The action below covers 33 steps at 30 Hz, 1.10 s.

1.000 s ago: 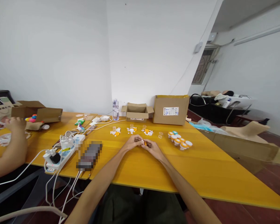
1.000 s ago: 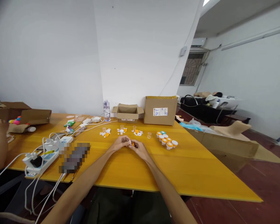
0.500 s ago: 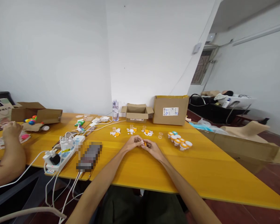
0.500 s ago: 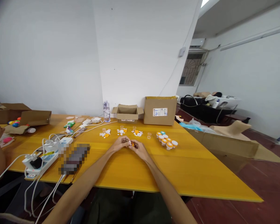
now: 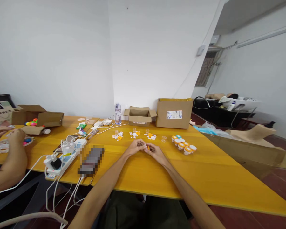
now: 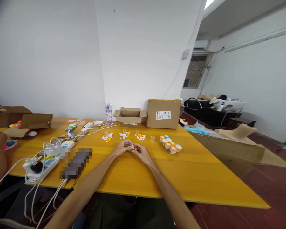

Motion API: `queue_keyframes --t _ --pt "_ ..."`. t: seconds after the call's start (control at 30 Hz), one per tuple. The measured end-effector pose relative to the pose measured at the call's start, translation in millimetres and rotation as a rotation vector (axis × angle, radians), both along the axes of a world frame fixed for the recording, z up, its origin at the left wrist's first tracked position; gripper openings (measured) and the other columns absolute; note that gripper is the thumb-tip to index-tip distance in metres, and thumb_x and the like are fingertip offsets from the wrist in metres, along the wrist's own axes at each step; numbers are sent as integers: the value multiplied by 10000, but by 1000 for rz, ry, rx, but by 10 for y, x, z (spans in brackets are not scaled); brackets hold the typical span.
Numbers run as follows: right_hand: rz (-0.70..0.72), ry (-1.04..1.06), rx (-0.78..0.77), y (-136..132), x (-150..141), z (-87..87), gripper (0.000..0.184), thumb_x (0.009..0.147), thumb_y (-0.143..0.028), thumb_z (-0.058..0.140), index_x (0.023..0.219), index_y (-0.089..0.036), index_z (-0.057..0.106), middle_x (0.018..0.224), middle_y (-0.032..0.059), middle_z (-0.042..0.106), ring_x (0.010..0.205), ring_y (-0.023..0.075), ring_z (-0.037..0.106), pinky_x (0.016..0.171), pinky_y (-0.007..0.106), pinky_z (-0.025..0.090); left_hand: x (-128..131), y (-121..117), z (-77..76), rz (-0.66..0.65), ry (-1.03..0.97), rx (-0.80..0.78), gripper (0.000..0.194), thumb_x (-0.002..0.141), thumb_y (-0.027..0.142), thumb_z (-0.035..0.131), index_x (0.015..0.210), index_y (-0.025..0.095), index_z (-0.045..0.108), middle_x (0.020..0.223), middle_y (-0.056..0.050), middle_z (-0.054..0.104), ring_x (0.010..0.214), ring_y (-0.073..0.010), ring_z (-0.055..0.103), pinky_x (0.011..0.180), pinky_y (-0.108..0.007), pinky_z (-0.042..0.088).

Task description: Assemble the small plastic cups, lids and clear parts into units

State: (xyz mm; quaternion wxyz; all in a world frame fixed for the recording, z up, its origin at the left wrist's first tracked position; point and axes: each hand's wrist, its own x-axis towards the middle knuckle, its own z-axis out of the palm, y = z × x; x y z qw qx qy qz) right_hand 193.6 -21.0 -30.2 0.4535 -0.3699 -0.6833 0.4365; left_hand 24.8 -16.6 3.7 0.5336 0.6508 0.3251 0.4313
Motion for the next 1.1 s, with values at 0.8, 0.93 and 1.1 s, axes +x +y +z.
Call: queue_keyframes --t 0.8,0.93,1.1 --pt "-95 20 3 -37 20 66 409 630 -522 750 880 -209 664 912 59 732 864 247 674 814 389 534 -43 29 13 -23 -47 -81 419 587 486 807 797 155 659 722 -10 657 625 -108 549 655 -252 419" --pt "-113 3 2 -46 15 76 409 634 -525 746 874 -202 673 873 49 728 821 231 667 773 371 537 -49 43 -2 -22 -38 -75 384 608 458 802 801 160 658 728 -14 667 643 -119 567 663 -258 426" --pt "-138 3 6 -63 -1 101 416 608 -531 757 837 -198 662 816 36 712 768 213 647 737 353 526 -31 53 0 14 7 -58 351 622 447 791 746 161 630 660 4 639 587 -107 543 622 -251 429"
